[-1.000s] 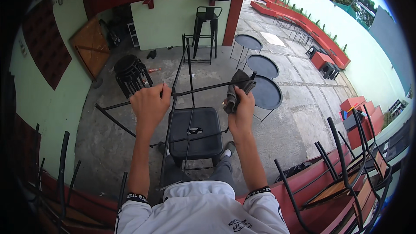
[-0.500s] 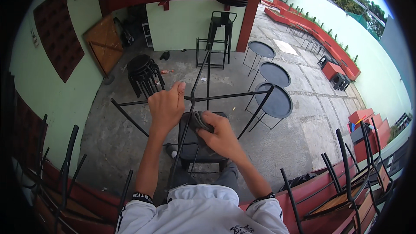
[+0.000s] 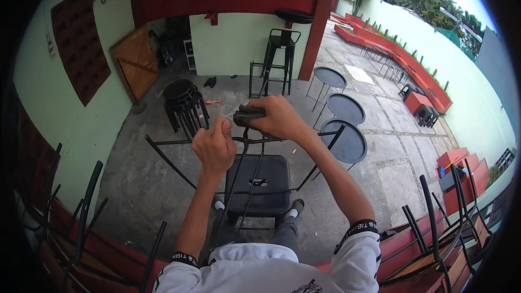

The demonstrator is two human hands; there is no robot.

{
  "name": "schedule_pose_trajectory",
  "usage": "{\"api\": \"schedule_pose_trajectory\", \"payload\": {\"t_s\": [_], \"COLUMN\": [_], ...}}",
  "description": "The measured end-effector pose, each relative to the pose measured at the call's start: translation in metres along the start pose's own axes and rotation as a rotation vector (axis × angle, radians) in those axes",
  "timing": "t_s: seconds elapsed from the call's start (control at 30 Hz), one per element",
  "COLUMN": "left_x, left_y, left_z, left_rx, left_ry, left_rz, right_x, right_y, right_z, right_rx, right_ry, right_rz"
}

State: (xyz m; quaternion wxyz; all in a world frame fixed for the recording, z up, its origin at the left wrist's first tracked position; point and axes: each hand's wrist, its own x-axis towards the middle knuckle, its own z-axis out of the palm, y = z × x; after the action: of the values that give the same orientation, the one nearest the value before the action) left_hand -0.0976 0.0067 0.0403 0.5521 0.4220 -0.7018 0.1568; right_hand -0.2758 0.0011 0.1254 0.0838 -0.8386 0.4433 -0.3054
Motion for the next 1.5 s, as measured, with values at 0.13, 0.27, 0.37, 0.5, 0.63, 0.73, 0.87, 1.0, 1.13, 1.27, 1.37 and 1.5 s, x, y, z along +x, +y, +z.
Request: {"api": "schedule_pose_trajectory", "payload": {"t_s": [0.13, 0.27, 0.37, 0.5, 0.63, 0.73, 0.87, 1.0, 1.13, 1.27, 1.37, 1.5], "left_x": [-0.002, -0.003, -0.002, -0.002, -0.004, -0.003, 0.0, 0.002, 0.0, -0.001, 0.004, 0.006], "left_y": [0.006, 0.009, 0.011, 0.01, 0.01, 0.01, 0.007, 0.009, 0.006, 0.01, 0.016, 0.017], "left_z": [0.004, 0.001, 0.001, 0.0, 0.0, 0.001, 0.001, 0.001, 0.002, 0.005, 0.005, 0.006], "left_rx": [-0.018, 0.023, 0.046, 0.073, 0.075, 0.095, 0.101, 0.124, 0.139, 0.127, 0.105, 0.102], "left_ry": [0.011, 0.01, 0.001, -0.03, -0.053, -0.044, -0.039, -0.066, -0.024, -0.033, -0.051, -0.08], "left_rz": [0.0, -0.01, -0.008, -0.015, -0.023, -0.019, -0.003, 0.0, 0.05, 0.024, 0.021, -0.005], "right_x": [0.02, 0.04, 0.059, 0.065, 0.057, 0.046, 0.038, 0.042, 0.046, 0.033, 0.024, 0.008], "right_y": [0.025, 0.071, 0.088, 0.087, 0.077, 0.058, 0.106, 0.12, 0.097, 0.1, 0.104, 0.088], "right_z": [-0.009, -0.01, -0.016, -0.012, -0.015, -0.023, -0.011, 0.005, 0.016, 0.016, 0.01, 0.002], "right_rx": [-0.036, -0.32, -0.513, -0.777, -0.533, -0.336, -0.351, 0.168, 0.77, 0.906, 0.959, 0.984], "right_ry": [-0.025, 0.118, 0.113, 0.018, 0.341, 0.545, 0.285, 0.0, 0.156, 0.13, -0.035, -0.151], "right_rz": [0.202, 0.014, -0.106, -0.112, -0.12, 0.214, 0.419, 0.689, 0.753, 0.73, 0.696, 0.72]}}
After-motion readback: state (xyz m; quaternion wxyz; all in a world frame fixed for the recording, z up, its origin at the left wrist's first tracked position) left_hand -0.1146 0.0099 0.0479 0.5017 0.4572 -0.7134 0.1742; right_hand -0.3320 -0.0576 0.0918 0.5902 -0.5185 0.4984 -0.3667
